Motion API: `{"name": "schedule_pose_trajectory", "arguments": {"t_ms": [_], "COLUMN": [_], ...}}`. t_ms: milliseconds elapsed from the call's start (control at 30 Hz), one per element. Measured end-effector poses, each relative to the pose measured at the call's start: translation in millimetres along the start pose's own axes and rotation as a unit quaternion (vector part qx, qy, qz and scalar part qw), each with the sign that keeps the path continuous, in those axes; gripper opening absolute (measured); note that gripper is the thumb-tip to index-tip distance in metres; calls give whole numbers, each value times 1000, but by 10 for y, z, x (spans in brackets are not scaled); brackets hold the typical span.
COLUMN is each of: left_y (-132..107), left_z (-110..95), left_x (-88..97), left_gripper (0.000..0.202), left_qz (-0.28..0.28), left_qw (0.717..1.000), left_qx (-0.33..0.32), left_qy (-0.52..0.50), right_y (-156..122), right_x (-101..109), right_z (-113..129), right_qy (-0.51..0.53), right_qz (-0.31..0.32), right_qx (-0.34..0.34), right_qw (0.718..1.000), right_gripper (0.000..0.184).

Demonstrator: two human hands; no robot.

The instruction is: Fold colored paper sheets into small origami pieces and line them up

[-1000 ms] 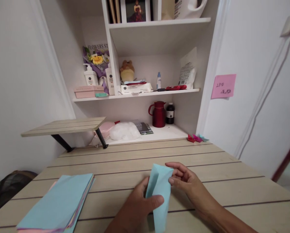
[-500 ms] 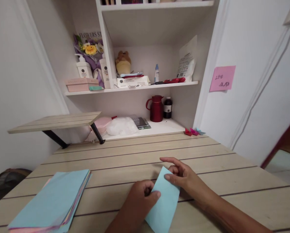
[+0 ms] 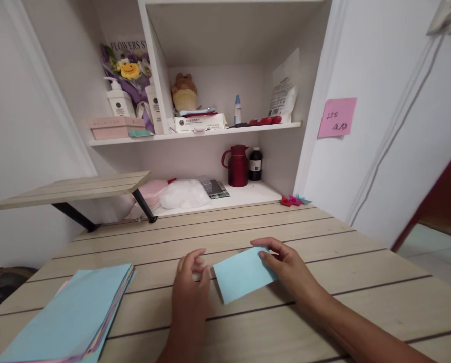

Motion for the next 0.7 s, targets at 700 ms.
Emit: {"name": "schedule_pose_trajectory", "arguments": {"t_ms": [700], "left_y": [-708], "left_z": [-23], "left_x": [-866], "left_gripper": [59], "left_qz": [410], "left_qw": [864], "left_qx": [-206], "left_qy": [207], "right_y": [73], "right_x": [-134], "right_z": [-350], "right_qy": [150], "right_qz": [123], "right_qx": [-192], "right_qw": [962], "right_gripper": [40]}}
Point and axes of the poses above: each hand's wrist, its own y-axis towards the middle knuckle, its own x-axis out of the back of the hand, z = x × y, the point moved 9 cm from there along y, towards the middle knuckle, and after that the axes turned 9 degrees about -z, right-handed, at the moved point
